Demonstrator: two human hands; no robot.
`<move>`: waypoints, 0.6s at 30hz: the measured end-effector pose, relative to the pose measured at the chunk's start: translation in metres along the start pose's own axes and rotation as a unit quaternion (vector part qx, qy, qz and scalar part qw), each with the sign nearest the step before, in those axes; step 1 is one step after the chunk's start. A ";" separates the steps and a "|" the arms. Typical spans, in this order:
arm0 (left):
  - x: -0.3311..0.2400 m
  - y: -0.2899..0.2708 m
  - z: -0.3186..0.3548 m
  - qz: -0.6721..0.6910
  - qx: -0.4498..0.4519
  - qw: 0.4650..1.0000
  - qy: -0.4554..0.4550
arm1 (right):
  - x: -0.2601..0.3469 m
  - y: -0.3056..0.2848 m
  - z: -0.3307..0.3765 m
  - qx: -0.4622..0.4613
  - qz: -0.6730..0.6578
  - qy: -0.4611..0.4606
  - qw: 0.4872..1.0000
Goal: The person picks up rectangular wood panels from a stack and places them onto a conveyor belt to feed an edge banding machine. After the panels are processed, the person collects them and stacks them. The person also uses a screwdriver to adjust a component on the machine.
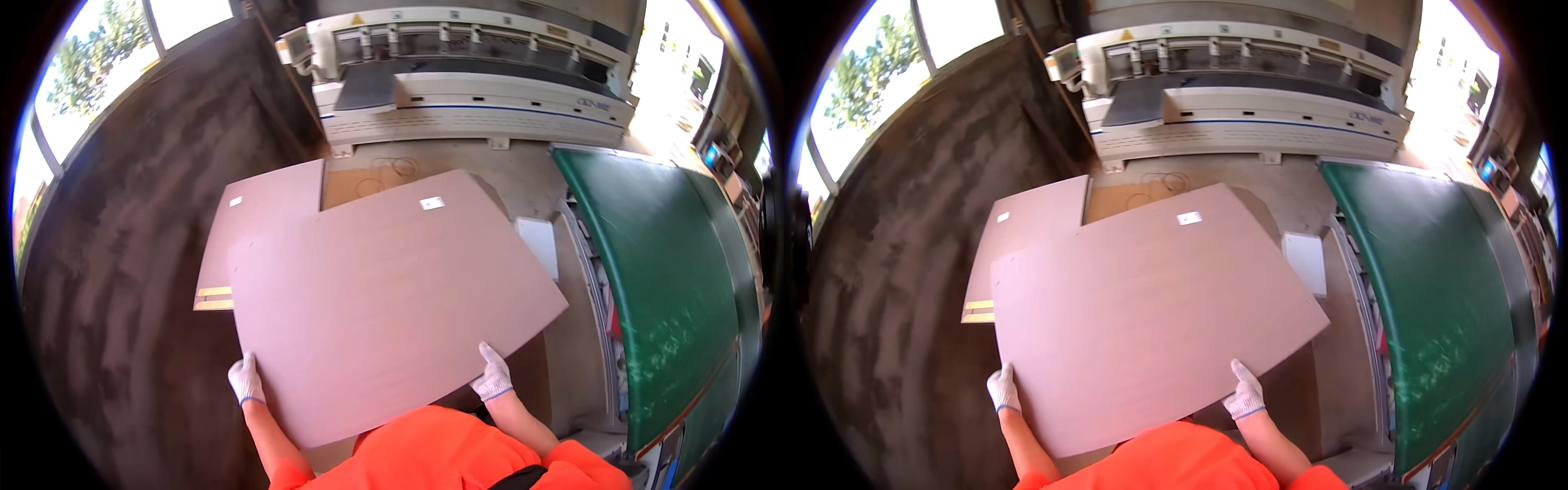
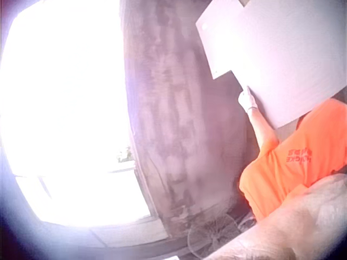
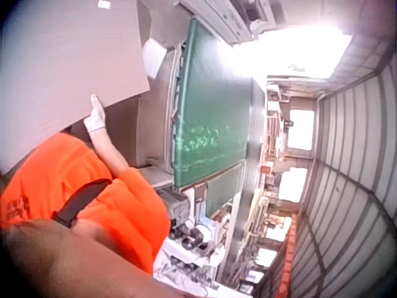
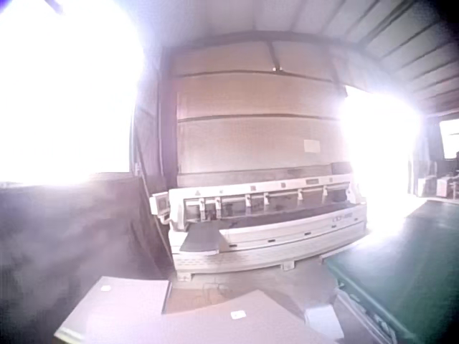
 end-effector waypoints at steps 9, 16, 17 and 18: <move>0.171 -0.105 0.035 0.121 -0.238 0.952 -0.148 | -0.120 0.196 -0.171 0.075 0.293 0.070 0.950; 0.154 0.003 -0.030 0.231 -0.180 0.936 -0.193 | -0.137 0.266 -0.148 0.283 0.297 0.174 0.895; 0.140 0.026 -0.038 0.243 -0.175 0.935 -0.189 | -0.134 0.258 -0.143 0.310 0.275 0.179 0.892; 0.134 0.043 -0.047 0.236 -0.185 0.935 -0.188 | -0.129 0.244 -0.137 0.290 0.305 0.158 0.893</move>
Point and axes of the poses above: each hand's wrist, its own z-axis away from the middle knuckle, its own y-axis out of the palm, x = y × z, the point moved 3 cm from there along -z, towards the middle knuckle, and after that the axes turned 2 degrees about y, right-handed, at the moved point
